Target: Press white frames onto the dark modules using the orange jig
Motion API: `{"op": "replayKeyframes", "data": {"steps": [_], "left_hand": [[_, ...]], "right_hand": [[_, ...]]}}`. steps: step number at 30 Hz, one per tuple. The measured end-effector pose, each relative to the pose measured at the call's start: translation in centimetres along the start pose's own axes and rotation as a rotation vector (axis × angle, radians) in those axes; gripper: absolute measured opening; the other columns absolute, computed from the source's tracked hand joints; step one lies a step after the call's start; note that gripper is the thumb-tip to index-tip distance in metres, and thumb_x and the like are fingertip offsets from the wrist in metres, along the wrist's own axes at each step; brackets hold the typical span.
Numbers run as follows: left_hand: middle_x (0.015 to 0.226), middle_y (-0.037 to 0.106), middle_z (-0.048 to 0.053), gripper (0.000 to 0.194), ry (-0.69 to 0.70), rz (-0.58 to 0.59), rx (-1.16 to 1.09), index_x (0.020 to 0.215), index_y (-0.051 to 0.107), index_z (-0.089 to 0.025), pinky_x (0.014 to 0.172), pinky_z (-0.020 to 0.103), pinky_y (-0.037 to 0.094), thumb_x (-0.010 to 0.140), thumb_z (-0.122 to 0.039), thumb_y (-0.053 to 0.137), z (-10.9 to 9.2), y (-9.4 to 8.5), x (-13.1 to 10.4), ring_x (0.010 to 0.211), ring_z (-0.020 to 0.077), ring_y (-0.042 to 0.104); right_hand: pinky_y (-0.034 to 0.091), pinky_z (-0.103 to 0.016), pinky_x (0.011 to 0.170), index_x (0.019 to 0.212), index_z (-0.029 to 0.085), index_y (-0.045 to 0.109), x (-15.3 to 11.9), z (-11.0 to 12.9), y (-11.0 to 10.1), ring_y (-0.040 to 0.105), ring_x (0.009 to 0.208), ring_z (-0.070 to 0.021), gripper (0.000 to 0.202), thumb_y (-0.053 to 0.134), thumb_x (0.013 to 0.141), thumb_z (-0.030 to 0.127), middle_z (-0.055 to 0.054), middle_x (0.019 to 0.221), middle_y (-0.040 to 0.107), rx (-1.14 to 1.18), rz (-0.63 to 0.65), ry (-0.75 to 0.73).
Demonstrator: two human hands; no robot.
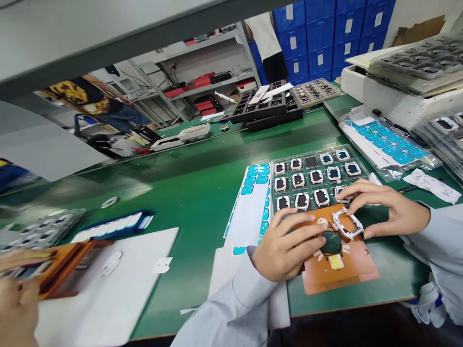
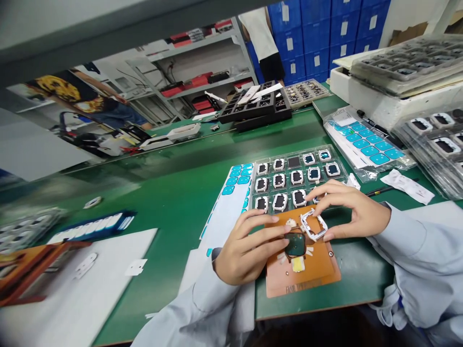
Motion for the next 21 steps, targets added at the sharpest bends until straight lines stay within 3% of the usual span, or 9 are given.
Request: {"op": "replayKeyframes", "data": {"steps": [5,9,13,21], "left_hand": [[0.113,0.075,0.005,0.018,0.047,-0.032,-0.008,0.102,0.065,-0.017,0.100,0.043,0.040,0.092,-0.015,0.050,-0.4,-0.2,0.1,0.113,0.0232,0.057],[0.119,0.072,0.002,0.026,0.018,0.038,-0.089,0.110,0.064,-0.019,0.104,0.045,0.036,0.090,-0.016,0.046,-0.5,0.2,0.5,0.119,0.0239,0.055],[0.124,0.070,0.004,0.032,0.008,0.109,-0.109,0.116,0.064,-0.017,0.109,0.047,0.028,0.097,-0.036,0.046,-0.6,0.9,0.5,0.123,0.0260,0.052],[0.114,0.073,0.004,0.039,-0.029,0.079,-0.096,0.113,0.066,-0.018,0.101,0.045,0.031,0.100,-0.044,0.040,-0.1,0.6,0.3,0.100,0.0239,0.052]], "right_hand": [[0.048,-0.036,0.089,0.106,0.022,0.067,0.4,0.2,-0.1,0.062,0.101,-0.0212,0.029,0.074,0.085,0.040,-0.010,0.113,0.069,0.007,0.083,-0.087],[0.048,-0.035,0.087,0.107,0.022,0.068,0.4,0.3,-0.1,0.062,0.097,-0.0202,0.026,0.072,0.088,0.038,-0.010,0.110,0.070,0.013,0.046,-0.114],[0.049,-0.038,0.088,0.107,0.021,0.069,0.3,0.4,0.1,0.062,0.099,-0.0216,0.029,0.072,0.087,0.042,-0.012,0.115,0.069,-0.017,0.030,-0.107],[0.050,-0.039,0.088,0.112,0.021,0.067,0.1,0.9,0.0,0.059,0.101,-0.0220,0.031,0.075,0.086,0.035,-0.011,0.119,0.068,-0.081,0.043,-0.157]]}}
Point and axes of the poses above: each hand's wrist, its own x-axis towards the middle knuckle, its own y-axis out of the palm, z = x × y, the point moved 7 cm from there along x, towards the middle knuckle
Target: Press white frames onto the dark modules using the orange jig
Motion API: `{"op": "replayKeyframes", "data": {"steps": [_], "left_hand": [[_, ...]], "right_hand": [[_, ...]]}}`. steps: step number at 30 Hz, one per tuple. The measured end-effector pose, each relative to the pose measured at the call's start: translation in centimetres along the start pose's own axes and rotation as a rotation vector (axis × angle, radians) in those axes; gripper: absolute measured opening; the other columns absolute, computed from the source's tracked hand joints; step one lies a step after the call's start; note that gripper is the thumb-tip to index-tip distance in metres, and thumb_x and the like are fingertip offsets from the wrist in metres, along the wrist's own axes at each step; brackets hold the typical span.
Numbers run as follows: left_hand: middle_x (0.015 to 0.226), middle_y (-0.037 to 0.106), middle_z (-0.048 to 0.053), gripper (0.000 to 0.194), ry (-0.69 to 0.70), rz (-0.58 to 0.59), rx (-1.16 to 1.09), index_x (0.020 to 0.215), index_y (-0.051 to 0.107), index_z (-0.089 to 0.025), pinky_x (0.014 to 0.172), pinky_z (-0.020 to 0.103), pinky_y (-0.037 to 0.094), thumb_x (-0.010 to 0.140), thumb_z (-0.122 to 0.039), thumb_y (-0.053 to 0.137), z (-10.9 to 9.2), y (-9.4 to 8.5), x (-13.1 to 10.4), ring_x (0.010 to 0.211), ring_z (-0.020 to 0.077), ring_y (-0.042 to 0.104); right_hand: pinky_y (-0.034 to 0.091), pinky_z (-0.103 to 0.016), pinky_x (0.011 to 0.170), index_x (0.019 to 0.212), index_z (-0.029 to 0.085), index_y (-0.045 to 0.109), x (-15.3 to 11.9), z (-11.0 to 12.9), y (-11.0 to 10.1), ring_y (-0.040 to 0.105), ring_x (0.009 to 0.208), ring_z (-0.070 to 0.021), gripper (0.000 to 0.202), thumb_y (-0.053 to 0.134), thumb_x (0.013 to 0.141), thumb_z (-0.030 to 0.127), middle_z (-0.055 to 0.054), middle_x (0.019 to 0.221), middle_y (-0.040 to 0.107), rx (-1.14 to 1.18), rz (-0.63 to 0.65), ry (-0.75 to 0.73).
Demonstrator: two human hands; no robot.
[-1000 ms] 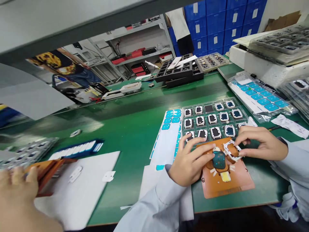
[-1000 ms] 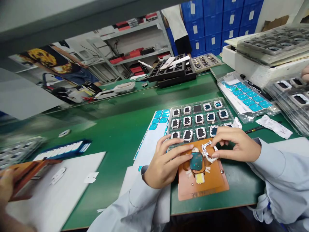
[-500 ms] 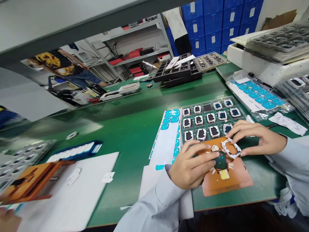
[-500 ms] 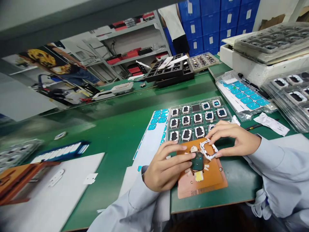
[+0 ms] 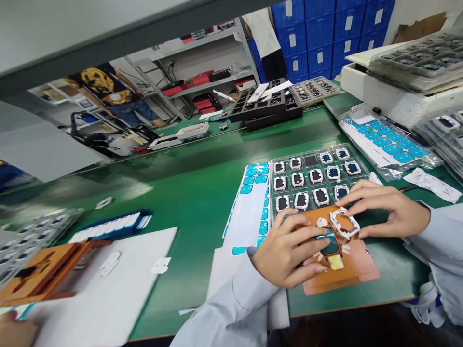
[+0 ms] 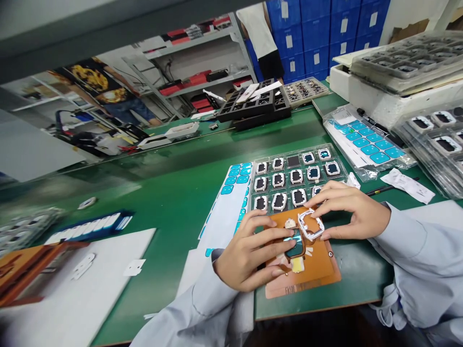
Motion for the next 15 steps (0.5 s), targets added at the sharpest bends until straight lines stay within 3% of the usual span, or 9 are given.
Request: {"op": "replayKeyframes", "data": {"steps": [9,15], "left_hand": [[0.117,0.073,0.003,0.043,-0.005,0.019,-0.066,0.111,0.068,-0.021,0.102,0.048,0.029,0.098,-0.051,0.041,-0.2,0.0,0.1,0.106,0.0260,0.051],[0.109,0.075,0.003,0.025,-0.065,-0.040,-0.069,0.101,0.069,-0.021,0.095,0.045,0.038,0.092,-0.041,0.057,0.3,-0.1,0.0,0.101,0.0251,0.054]], "right_hand": [[0.052,-0.040,0.084,0.115,0.023,0.067,-0.1,0.5,-0.2,0.058,0.098,-0.0222,0.029,0.073,0.087,0.029,-0.010,0.119,0.069,-0.035,-0.010,-0.013],[0.049,-0.040,0.077,0.113,0.024,0.067,0.1,1.3,0.0,0.057,0.087,-0.0217,0.030,0.075,0.085,0.032,-0.009,0.111,0.072,-0.091,-0.084,-0.020]]}}
Point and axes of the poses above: each hand's wrist, its own x-axis towards the middle knuckle, its own y-axis out of the palm, z = x × y, the point moved 7 cm from there along x, towards the middle knuckle
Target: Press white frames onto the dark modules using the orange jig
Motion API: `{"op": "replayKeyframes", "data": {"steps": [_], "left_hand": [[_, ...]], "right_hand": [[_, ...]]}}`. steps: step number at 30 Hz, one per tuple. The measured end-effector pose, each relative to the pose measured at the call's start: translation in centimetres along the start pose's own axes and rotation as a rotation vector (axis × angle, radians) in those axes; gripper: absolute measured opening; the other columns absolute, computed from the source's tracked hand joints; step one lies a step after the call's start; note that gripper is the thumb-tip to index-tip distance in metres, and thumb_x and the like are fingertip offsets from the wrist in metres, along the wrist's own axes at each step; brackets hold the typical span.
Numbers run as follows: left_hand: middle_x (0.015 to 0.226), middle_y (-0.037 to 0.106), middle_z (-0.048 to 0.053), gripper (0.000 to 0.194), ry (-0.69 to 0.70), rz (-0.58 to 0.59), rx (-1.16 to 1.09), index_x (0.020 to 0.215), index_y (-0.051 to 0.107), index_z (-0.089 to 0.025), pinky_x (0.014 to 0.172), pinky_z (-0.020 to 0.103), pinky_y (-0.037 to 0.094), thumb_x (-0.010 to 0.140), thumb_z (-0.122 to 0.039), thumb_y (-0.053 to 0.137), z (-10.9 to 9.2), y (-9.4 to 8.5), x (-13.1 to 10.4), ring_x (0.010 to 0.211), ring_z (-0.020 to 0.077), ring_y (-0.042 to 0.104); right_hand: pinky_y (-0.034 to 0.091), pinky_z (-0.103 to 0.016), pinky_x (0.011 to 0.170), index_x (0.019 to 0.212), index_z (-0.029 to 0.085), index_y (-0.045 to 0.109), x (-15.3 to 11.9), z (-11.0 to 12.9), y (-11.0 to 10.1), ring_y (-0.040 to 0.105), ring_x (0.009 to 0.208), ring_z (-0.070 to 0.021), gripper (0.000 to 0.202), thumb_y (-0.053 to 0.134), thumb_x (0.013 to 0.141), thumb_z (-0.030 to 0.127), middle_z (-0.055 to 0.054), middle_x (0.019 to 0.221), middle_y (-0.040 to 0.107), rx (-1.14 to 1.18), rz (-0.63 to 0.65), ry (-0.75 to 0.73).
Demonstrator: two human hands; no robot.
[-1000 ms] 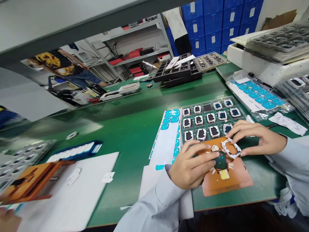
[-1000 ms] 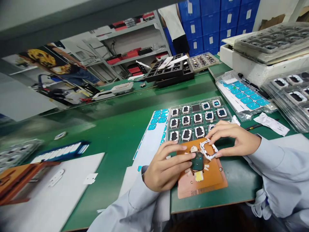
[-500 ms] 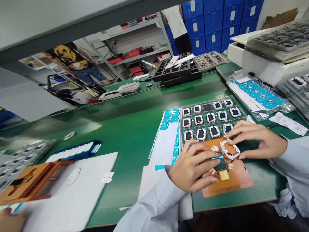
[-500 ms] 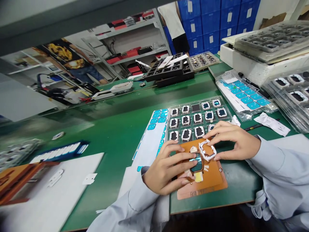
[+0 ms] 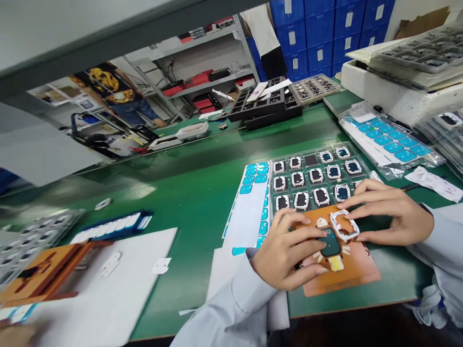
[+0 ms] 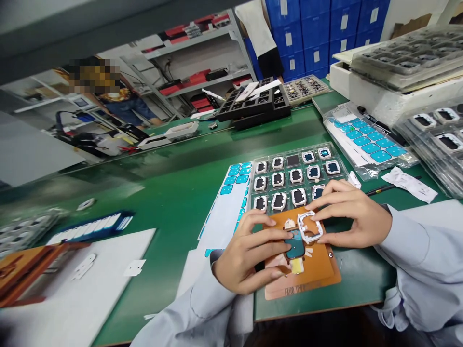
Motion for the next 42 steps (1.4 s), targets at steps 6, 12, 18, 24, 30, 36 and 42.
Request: {"op": "replayKeyframes", "data": {"steps": [6,12,18,24,30,36,42], "left_hand": [[0.106,0.073,0.008,0.052,-0.229,-0.160,-0.038,0.110,0.064,-0.020,0.090,0.044,0.044,0.074,-0.055,0.076,1.3,-0.7,-0.1,0.100,0.0261,0.056],[0.107,0.071,0.009,0.065,-0.278,-0.125,-0.046,0.114,0.064,-0.019,0.093,0.047,0.043,0.065,-0.057,0.083,1.4,-0.2,-0.1,0.105,0.0280,0.051],[0.105,0.072,0.008,0.057,-0.283,-0.130,-0.025,0.113,0.064,-0.020,0.093,0.047,0.043,0.069,-0.053,0.081,1.3,-0.2,-0.3,0.105,0.0277,0.049],[0.111,0.070,0.009,0.048,-0.324,-0.037,-0.033,0.104,0.070,-0.022,0.097,0.052,0.038,0.069,-0.052,0.082,1.6,0.5,-0.3,0.112,0.0307,0.047],[0.120,0.065,0.009,0.062,-0.401,-0.006,-0.340,0.119,0.069,-0.028,0.105,0.052,0.037,0.069,-0.063,0.076,2.8,1.0,-0.8,0.116,0.0279,0.046],[0.148,0.041,0.011,0.087,-0.328,0.122,-0.269,0.146,0.043,-0.037,0.111,0.060,0.024,0.071,-0.073,0.067,2.0,2.0,-0.9,0.130,0.0338,0.034],[0.144,0.050,0.011,0.051,-0.827,-0.209,0.277,0.141,0.047,-0.026,0.114,0.056,0.024,0.096,-0.051,0.044,10.3,-3.2,-4.3,0.140,0.0325,0.032]], "right_hand": [[0.048,-0.040,0.074,0.113,0.025,0.066,0.4,1.7,1.4,0.054,0.084,-0.0218,0.032,0.074,0.084,0.037,-0.007,0.106,0.073,-0.038,-0.082,0.098],[0.047,-0.041,0.074,0.110,0.024,0.066,0.5,2.7,2.7,0.053,0.086,-0.0215,0.025,0.069,0.088,0.035,-0.007,0.110,0.073,-0.042,-0.104,0.123],[0.046,-0.041,0.074,0.110,0.024,0.065,0.4,2.6,2.9,0.054,0.086,-0.0221,0.025,0.070,0.087,0.034,-0.007,0.111,0.072,-0.052,-0.071,0.131],[0.041,-0.042,0.073,0.095,0.021,0.064,0.5,3.0,3.2,0.053,0.086,-0.0236,0.016,0.070,0.085,0.031,-0.008,0.106,0.072,-0.114,-0.057,0.115],[0.040,-0.041,0.073,0.098,0.022,0.060,0.5,2.7,3.2,0.051,0.081,-0.0216,0.022,0.071,0.080,0.029,-0.007,0.103,0.072,-0.057,-0.142,0.156],[0.040,-0.037,0.071,0.102,0.023,0.055,0.2,1.8,3.4,0.053,0.078,-0.0211,0.036,0.074,0.073,0.033,-0.004,0.088,0.066,0.012,-0.151,0.191],[0.038,-0.039,0.078,0.104,0.024,0.053,0.1,0.2,1.6,0.058,0.084,-0.0236,0.031,0.070,0.079,0.033,-0.006,0.100,0.068,-0.114,-0.191,0.201]]}}
Point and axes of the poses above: each hand's wrist, its own x-axis towards the middle knuckle, its own y-axis out of the palm, z = x × y, the point moved 7 cm from there along x, towards the middle knuckle
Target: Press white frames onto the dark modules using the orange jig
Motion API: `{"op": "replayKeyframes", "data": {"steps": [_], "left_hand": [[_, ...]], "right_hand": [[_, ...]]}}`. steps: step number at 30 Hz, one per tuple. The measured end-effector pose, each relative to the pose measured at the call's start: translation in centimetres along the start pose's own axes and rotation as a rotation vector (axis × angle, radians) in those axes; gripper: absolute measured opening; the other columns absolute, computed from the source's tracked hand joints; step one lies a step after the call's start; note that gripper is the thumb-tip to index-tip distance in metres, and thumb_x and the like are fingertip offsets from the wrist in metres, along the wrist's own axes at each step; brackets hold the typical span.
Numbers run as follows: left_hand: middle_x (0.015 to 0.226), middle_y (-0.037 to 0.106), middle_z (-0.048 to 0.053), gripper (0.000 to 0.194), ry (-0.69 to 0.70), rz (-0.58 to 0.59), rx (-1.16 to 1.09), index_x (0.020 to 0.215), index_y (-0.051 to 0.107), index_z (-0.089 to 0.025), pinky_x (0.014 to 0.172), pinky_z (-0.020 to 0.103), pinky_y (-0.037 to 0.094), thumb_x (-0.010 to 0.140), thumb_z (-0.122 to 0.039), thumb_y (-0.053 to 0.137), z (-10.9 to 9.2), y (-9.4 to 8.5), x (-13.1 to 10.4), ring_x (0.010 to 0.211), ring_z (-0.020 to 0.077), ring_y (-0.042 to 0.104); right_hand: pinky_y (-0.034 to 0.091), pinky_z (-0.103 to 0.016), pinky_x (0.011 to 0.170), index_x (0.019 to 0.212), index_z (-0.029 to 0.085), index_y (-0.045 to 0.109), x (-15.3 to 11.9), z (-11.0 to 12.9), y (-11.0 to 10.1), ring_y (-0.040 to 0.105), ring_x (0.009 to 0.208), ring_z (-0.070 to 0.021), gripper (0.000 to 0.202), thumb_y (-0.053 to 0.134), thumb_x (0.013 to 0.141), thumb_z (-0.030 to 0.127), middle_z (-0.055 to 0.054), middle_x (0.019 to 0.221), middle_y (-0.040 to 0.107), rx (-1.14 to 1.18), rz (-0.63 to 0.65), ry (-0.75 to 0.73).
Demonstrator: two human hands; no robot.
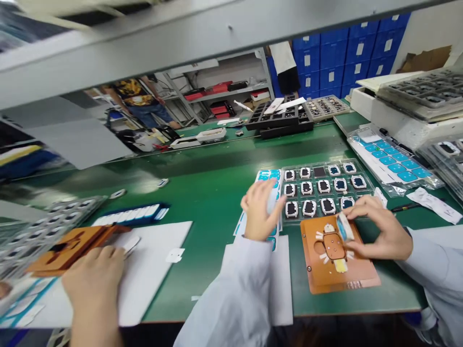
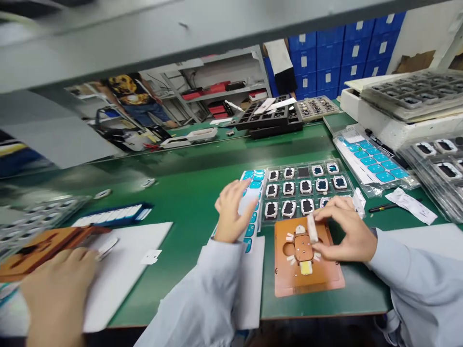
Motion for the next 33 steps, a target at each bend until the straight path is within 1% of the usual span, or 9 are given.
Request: {"op": "replayKeyframes", "data": {"steps": [2,4,8,13,19,23,27,30,33], "left_hand": [[0.141,0.053,0.013,0.042,-0.231,-0.096,0.124,0.134,0.051,-0.020,0.114,0.051,0.029,0.096,-0.037,0.045,3.6,-0.8,1.3,0.140,0.0307,0.035],[0.139,0.055,0.015,0.040,-0.302,-0.078,0.156,0.130,0.052,-0.018,0.113,0.046,0.035,0.093,-0.032,0.051,5.6,-0.4,2.1,0.137,0.0296,0.043],[0.137,0.056,0.018,0.046,-0.354,0.018,0.176,0.126,0.052,-0.013,0.110,0.040,0.039,0.086,-0.034,0.063,7.1,1.3,2.6,0.131,0.0288,0.051],[0.135,0.058,0.017,0.049,-0.411,0.113,0.196,0.124,0.050,-0.015,0.101,0.038,0.044,0.086,-0.041,0.066,7.6,2.0,2.2,0.127,0.0291,0.054],[0.127,0.063,0.012,0.035,-0.445,0.133,0.195,0.117,0.050,-0.021,0.095,0.038,0.045,0.089,-0.038,0.064,7.6,1.7,2.2,0.123,0.0270,0.056],[0.125,0.063,0.010,0.027,-0.464,0.125,0.193,0.112,0.049,-0.023,0.092,0.036,0.045,0.091,-0.033,0.062,7.6,1.5,2.2,0.121,0.0260,0.056],[0.124,0.063,0.009,0.021,-0.465,0.117,0.189,0.109,0.050,-0.024,0.092,0.035,0.045,0.091,-0.030,0.061,7.6,1.3,2.1,0.121,0.0254,0.056],[0.123,0.065,0.009,0.027,-0.465,0.111,0.170,0.112,0.051,-0.024,0.092,0.034,0.046,0.089,-0.032,0.064,7.7,1.3,2.1,0.119,0.0264,0.058],[0.122,0.065,0.014,0.046,-0.485,0.086,0.136,0.118,0.050,-0.021,0.092,0.038,0.047,0.082,-0.038,0.072,8.1,1.2,2.0,0.116,0.0302,0.060]], "right_hand": [[0.038,-0.040,0.081,0.103,0.025,0.055,1.4,-2.0,-0.5,0.060,0.087,-0.0253,0.028,0.068,0.081,0.038,-0.006,0.099,0.069,-0.163,0.011,0.044],[0.037,-0.041,0.082,0.102,0.024,0.058,3.4,-4.9,-0.1,0.060,0.090,-0.0279,0.030,0.065,0.081,0.045,-0.007,0.098,0.069,-0.389,0.093,0.155],[0.032,-0.043,0.082,0.106,0.018,0.059,7.6,-9.6,2.4,0.056,0.096,-0.0328,0.032,0.060,0.082,0.040,-0.013,0.093,0.070,-0.629,0.205,0.253],[0.030,-0.045,0.080,0.112,0.012,0.062,9.8,-12.2,5.3,0.054,0.099,-0.0365,0.029,0.049,0.092,0.028,-0.019,0.087,0.072,-0.736,0.254,0.268],[0.035,-0.041,0.076,0.109,0.016,0.066,8.2,-11.6,5.0,0.055,0.100,-0.0333,0.026,0.048,0.095,0.027,-0.016,0.116,0.069,-0.726,0.307,0.199],[0.037,-0.039,0.073,0.106,0.019,0.068,5.5,-9.8,4.8,0.056,0.096,-0.0289,0.026,0.047,0.096,0.032,-0.011,0.113,0.069,-0.648,0.337,0.127],[0.037,-0.040,0.074,0.108,0.022,0.067,3.4,-9.1,5.3,0.053,0.101,-0.0303,0.025,0.048,0.095,0.029,-0.010,0.115,0.069,-0.559,0.346,0.095],[0.037,-0.043,0.077,0.111,0.022,0.065,2.9,-9.5,5.7,0.051,0.105,-0.0319,0.025,0.047,0.094,0.026,-0.010,0.116,0.070,-0.485,0.333,0.128],[0.037,-0.047,0.082,0.109,0.022,0.065,3.0,-10.0,5.9,0.050,0.110,-0.0333,0.023,0.048,0.092,0.025,-0.011,0.112,0.071,-0.397,0.315,0.177]]}}
Point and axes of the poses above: each hand's wrist, its own x-axis towards the middle knuckle, its own y-axis out of the palm, z = x × y, the point moved 7 cm from there along x, towards the middle knuckle
